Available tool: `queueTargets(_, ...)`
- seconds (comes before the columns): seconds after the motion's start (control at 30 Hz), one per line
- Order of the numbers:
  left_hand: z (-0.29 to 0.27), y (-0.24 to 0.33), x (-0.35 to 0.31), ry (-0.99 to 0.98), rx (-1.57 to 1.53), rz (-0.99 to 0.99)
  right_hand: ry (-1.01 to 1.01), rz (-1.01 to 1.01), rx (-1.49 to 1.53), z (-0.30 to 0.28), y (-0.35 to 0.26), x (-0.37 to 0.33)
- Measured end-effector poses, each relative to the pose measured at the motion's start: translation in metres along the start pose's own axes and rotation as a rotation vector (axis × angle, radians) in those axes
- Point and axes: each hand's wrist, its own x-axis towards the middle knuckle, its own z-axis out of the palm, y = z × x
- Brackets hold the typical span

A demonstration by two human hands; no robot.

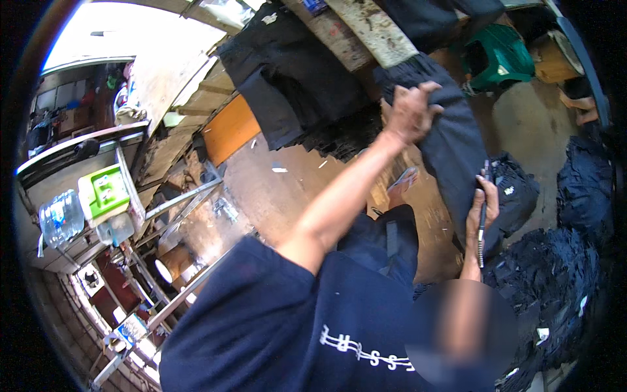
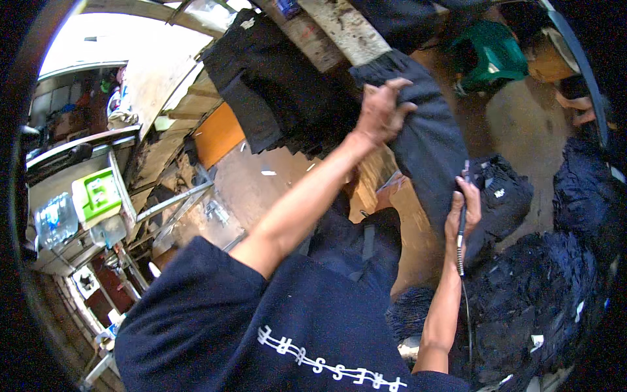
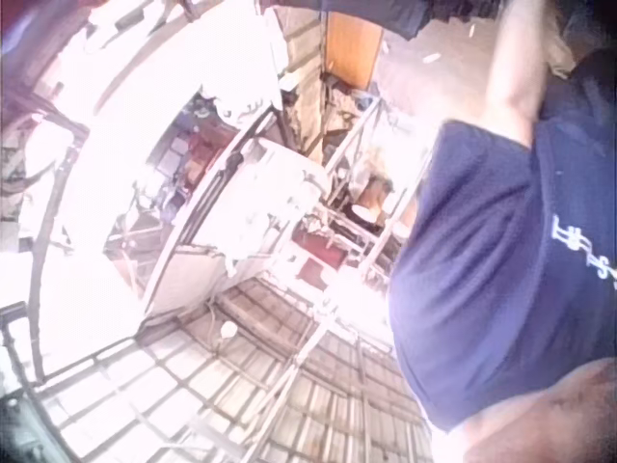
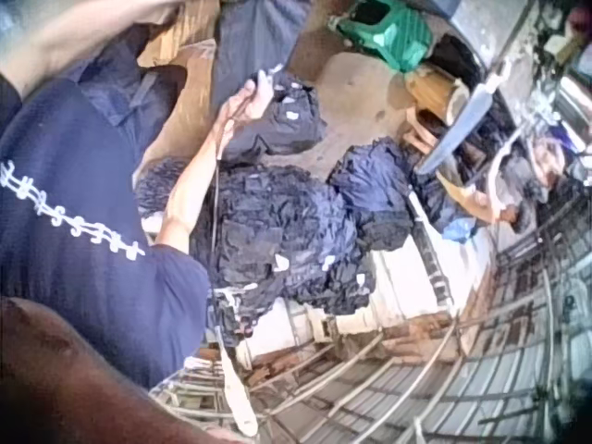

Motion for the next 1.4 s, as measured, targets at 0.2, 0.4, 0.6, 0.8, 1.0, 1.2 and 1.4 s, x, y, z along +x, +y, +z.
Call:
queueTargets(0.2,-0.025,-0.093,0.042,0.086,0.194,0.018,-0.149,-0.222,0.018,0.036,-0.007,0.023)
queueTargets(0.4,0.031,0.099,-0.091,0.172,-0.266,-0.738,0.006,0.164,0.327,-0.012,0.031,-0.011)
queueTargets(0.6,0.081,0.076,-0.119,0.229,-0.738,-0.573,0.023,0.166,0.33,-0.042,0.071,-0.049)
queueTargets(0.8,0.062,0.024,-0.086,0.267,-0.138,-0.545,-0.094,0.142,0.361,-0.003,0.054,-0.006)
queueTargets(1.0,0.053,0.106,-0.056,0.362,-0.462,-0.945,0.001,0.086,0.397,-0.035,0.059,-0.015)
queueTargets(1.2,0.101,0.211,-0.177,-0.067,-0.879,-1.005,0.061,-0.098,0.205,-0.076,0.09,-0.062)
queueTargets(1.4,0.103,0.197,-0.178,0.06,-0.844,-0.899,0.03,-0.242,0.201,-0.075,0.087,-0.056)
